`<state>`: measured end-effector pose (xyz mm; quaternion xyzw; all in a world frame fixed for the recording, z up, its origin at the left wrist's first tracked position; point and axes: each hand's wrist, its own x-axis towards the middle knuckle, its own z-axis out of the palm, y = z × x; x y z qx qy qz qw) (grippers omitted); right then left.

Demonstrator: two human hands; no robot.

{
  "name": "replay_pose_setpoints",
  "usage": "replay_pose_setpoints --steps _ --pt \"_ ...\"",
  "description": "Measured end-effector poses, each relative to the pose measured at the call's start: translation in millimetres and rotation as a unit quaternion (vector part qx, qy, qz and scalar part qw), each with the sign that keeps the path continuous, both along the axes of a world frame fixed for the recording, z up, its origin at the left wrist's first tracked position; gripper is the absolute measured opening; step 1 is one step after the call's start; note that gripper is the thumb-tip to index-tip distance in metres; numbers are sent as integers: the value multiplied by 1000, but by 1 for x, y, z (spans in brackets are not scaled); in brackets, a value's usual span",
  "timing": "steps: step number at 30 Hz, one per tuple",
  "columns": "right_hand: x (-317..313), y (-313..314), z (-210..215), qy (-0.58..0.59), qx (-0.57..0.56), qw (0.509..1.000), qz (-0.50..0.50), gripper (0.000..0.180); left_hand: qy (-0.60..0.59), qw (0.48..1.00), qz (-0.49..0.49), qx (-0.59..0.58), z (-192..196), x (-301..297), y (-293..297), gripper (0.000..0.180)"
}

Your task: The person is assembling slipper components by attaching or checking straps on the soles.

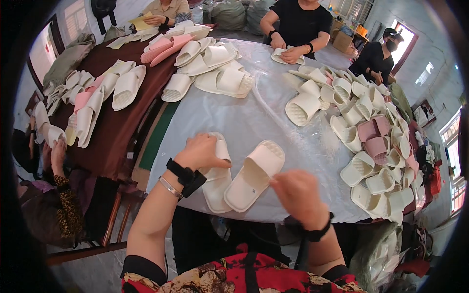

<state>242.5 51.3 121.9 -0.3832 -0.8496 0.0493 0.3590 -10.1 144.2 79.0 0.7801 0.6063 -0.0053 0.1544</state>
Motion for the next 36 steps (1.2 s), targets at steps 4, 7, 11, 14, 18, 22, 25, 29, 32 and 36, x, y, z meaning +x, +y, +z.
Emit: replay_pose_setpoints --steps 4,7,11,14,18,22,25,29,32,36 --pt "-45 12 -61 -84 -81 993 17 9 -155 986 51 -22 -11 -10 -11 66" --pt "-62 14 -67 -163 -113 980 28 12 -251 961 107 -43 -15 -18 -18 57" --pt "-75 19 -61 -259 -184 948 -2 18 -254 962 92 -26 -3 -23 -28 46" --pt "-75 24 -74 -252 -178 951 -22 21 -253 965 71 -12 2 -20 -25 39" --pt "-80 15 -67 -195 -174 964 -54 18 -313 948 25 -45 -7 -31 -22 37" --pt "-77 9 -79 -159 -135 977 -34 13 -421 891 91 -143 -6 -29 -25 37" --pt "-81 10 -84 -167 -139 975 -44 11 -462 857 89 -213 -21 -26 -25 37" --pt "-83 17 -97 -129 -148 978 -77 12 -522 790 92 -309 -41 -23 -32 35" --pt "-83 16 -103 -136 -151 978 -39 15 -550 770 74 -316 -51 -27 -36 33" --pt "-84 14 -106 -135 -164 976 -56 17 -597 734 97 -310 -50 -21 -40 28"
